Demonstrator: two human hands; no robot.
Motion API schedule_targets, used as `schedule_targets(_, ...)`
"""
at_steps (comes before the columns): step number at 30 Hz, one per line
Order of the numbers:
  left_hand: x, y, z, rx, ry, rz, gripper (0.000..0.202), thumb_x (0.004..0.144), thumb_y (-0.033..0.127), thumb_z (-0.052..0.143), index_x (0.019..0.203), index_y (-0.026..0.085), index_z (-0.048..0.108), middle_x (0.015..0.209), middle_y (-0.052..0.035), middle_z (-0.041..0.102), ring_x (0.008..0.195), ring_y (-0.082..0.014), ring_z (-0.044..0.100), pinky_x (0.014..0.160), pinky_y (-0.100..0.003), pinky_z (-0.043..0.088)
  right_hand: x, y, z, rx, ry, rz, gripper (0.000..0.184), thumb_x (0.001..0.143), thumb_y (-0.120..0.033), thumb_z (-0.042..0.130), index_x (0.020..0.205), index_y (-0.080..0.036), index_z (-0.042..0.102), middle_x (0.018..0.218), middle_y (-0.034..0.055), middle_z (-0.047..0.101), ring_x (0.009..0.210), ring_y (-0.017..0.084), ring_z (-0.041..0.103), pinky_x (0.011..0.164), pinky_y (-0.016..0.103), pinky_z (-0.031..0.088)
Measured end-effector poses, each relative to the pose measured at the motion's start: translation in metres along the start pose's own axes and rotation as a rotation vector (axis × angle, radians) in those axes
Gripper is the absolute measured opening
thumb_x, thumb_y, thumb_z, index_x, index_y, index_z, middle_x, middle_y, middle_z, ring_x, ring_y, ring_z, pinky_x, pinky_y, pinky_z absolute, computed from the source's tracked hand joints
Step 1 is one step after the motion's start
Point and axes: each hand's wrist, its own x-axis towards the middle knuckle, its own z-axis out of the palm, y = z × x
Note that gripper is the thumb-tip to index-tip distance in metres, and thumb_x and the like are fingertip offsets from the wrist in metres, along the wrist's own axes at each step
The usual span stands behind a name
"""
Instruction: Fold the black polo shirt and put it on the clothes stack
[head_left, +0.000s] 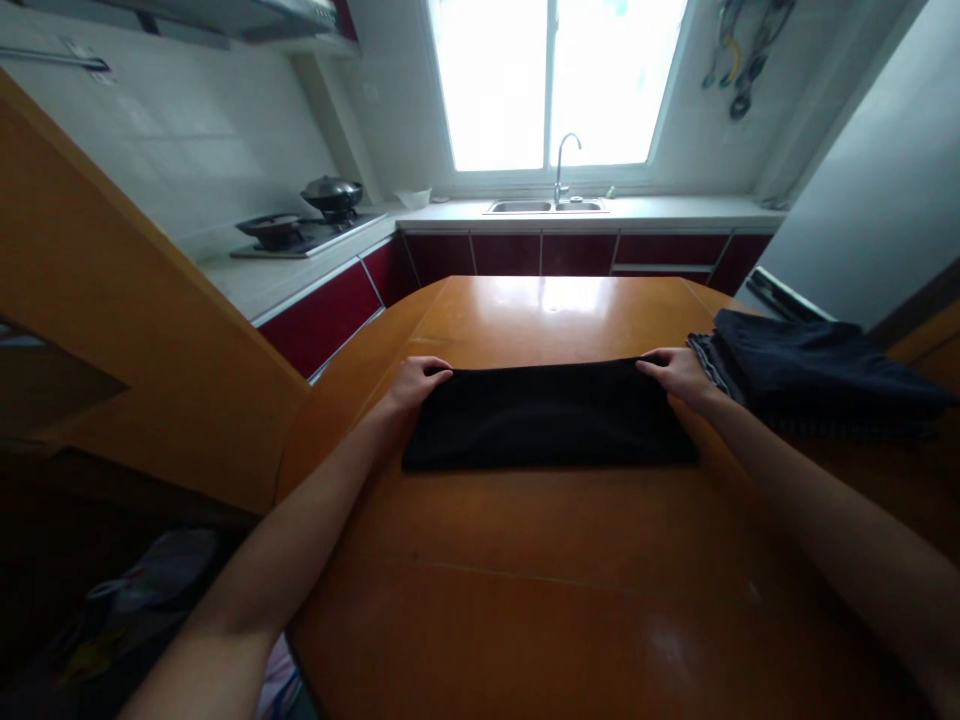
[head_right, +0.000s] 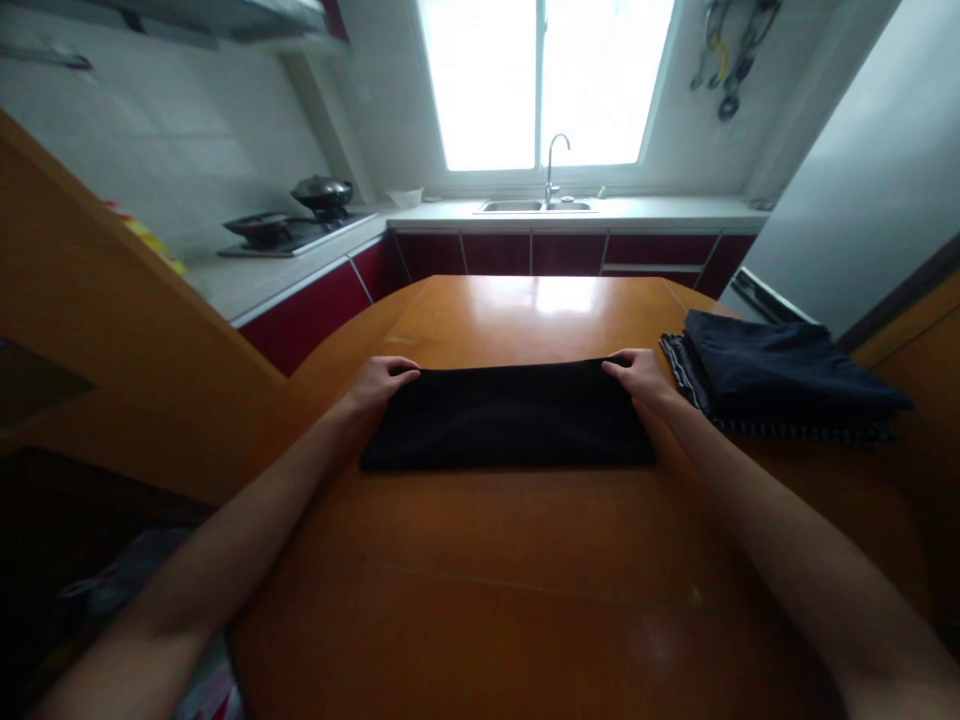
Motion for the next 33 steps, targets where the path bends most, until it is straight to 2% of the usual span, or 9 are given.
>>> schedule_targets(4, 0.001, 0.012, 0.012, 0.272, 0.048, 0.010, 0.038, 0.090, 0.038, 0.058, 0.117, 0.015, 0.072, 0.123, -0.0141, 0.069, 0.117, -0.0302, 0.061, 0.103, -0.043, 0.045, 0.000, -0.009, 0.010, -0.405, 0.031, 0.048, 0.035, 0.082, -0.037, 0.069, 0.104, -0.011, 0.075, 0.106, 0.0198, 0.073, 0.103, 0.035, 0.067, 0.091, 0.044, 0.052)
schedule_targets(6, 0.000, 0.035, 0.027, 0.364, 0.068, 0.093, 0.046, 0.096, 0.039, 0.050, 0.134, 0.016, 0.062, 0.141, -0.0145, 0.058, 0.133, -0.0309, 0.050, 0.112, -0.046, 0.037, -0.005, -0.025, 0.027, -0.554, 0.122, 0.002, 0.047, 0.087, -0.040, 0.063, 0.121, -0.009, 0.069, 0.125, 0.0248, 0.065, 0.121, 0.041, 0.057, 0.101, 0.052, 0.045)
schedule_targets(8, -0.003, 0.067, 0.053, 0.374, -0.022, 0.225, 0.051, 0.102, 0.040, 0.039, 0.145, 0.016, 0.051, 0.152, -0.0144, 0.048, 0.142, -0.0276, 0.041, 0.119, -0.043, 0.029, -0.013, -0.049, 0.054, -0.568, 0.137, -0.134, 0.053, 0.095, -0.041, 0.051, 0.137, -0.010, 0.058, 0.142, 0.0233, 0.055, 0.134, 0.041, 0.045, 0.110, 0.054, 0.037)
schedule_targets(12, -0.011, 0.126, 0.115, 0.376, -0.297, 0.299, 0.057, 0.105, 0.037, 0.026, 0.156, 0.015, 0.034, 0.164, -0.0136, 0.029, 0.152, -0.0271, 0.025, 0.122, -0.048, 0.022, -0.032, -0.092, 0.118, -0.510, -0.183, -0.327, 0.056, 0.101, -0.037, 0.033, 0.152, -0.015, 0.043, 0.160, 0.0127, 0.038, 0.148, 0.031, 0.030, 0.120, 0.044, 0.024)
schedule_targets(15, -0.014, 0.132, 0.135, 0.420, -0.335, 0.266, 0.060, 0.105, 0.038, 0.021, 0.159, 0.015, 0.027, 0.166, -0.0115, 0.021, 0.154, -0.0274, 0.017, 0.123, -0.052, 0.016, -0.040, -0.096, 0.140, -0.543, -0.299, -0.291, 0.059, 0.103, -0.040, 0.026, 0.157, -0.017, 0.034, 0.164, 0.0103, 0.029, 0.152, 0.027, 0.023, 0.122, 0.046, 0.017)
schedule_targets(18, -0.013, 0.104, 0.119, 0.439, -0.297, 0.204, 0.064, 0.104, 0.049, 0.023, 0.159, 0.016, 0.030, 0.166, -0.0097, 0.022, 0.154, -0.0279, 0.017, 0.124, -0.050, 0.014, -0.037, -0.078, 0.127, -0.596, -0.287, -0.264, 0.066, 0.102, -0.053, 0.029, 0.156, -0.015, 0.035, 0.165, 0.0123, 0.025, 0.153, 0.027, 0.018, 0.123, 0.049, 0.011)
schedule_targets(24, -0.015, 0.031, 0.057, 0.475, -0.171, 0.003, 0.067, 0.102, 0.054, 0.025, 0.159, 0.017, 0.029, 0.165, -0.0119, 0.027, 0.153, -0.0315, 0.018, 0.122, -0.057, 0.010, -0.019, -0.027, 0.073, -0.669, -0.167, -0.132, 0.063, 0.103, -0.054, 0.029, 0.154, -0.020, 0.039, 0.164, 0.0116, 0.030, 0.153, 0.028, 0.019, 0.122, 0.056, 0.010)
schedule_targets(27, -0.014, 0.004, 0.039, 0.409, -0.154, -0.054, 0.065, 0.102, 0.054, 0.024, 0.156, 0.020, 0.033, 0.164, -0.0117, 0.030, 0.152, -0.0318, 0.022, 0.121, -0.058, 0.015, -0.014, -0.009, 0.054, -0.633, -0.119, -0.043, 0.060, 0.103, -0.054, 0.029, 0.151, -0.022, 0.045, 0.162, 0.0107, 0.034, 0.152, 0.029, 0.023, 0.121, 0.057, 0.016)
schedule_targets(33, 0.012, -0.021, 0.009, 0.289, -0.184, 0.045, 0.057, 0.089, 0.058, 0.048, 0.121, 0.015, 0.068, 0.133, -0.0161, 0.061, 0.126, -0.0286, 0.055, 0.111, -0.036, 0.038, 0.009, -0.001, 0.026, -0.547, -0.153, -0.175, 0.042, 0.097, -0.044, 0.051, 0.121, -0.016, 0.071, 0.134, 0.0152, 0.065, 0.124, 0.027, 0.059, 0.107, 0.035, 0.043)
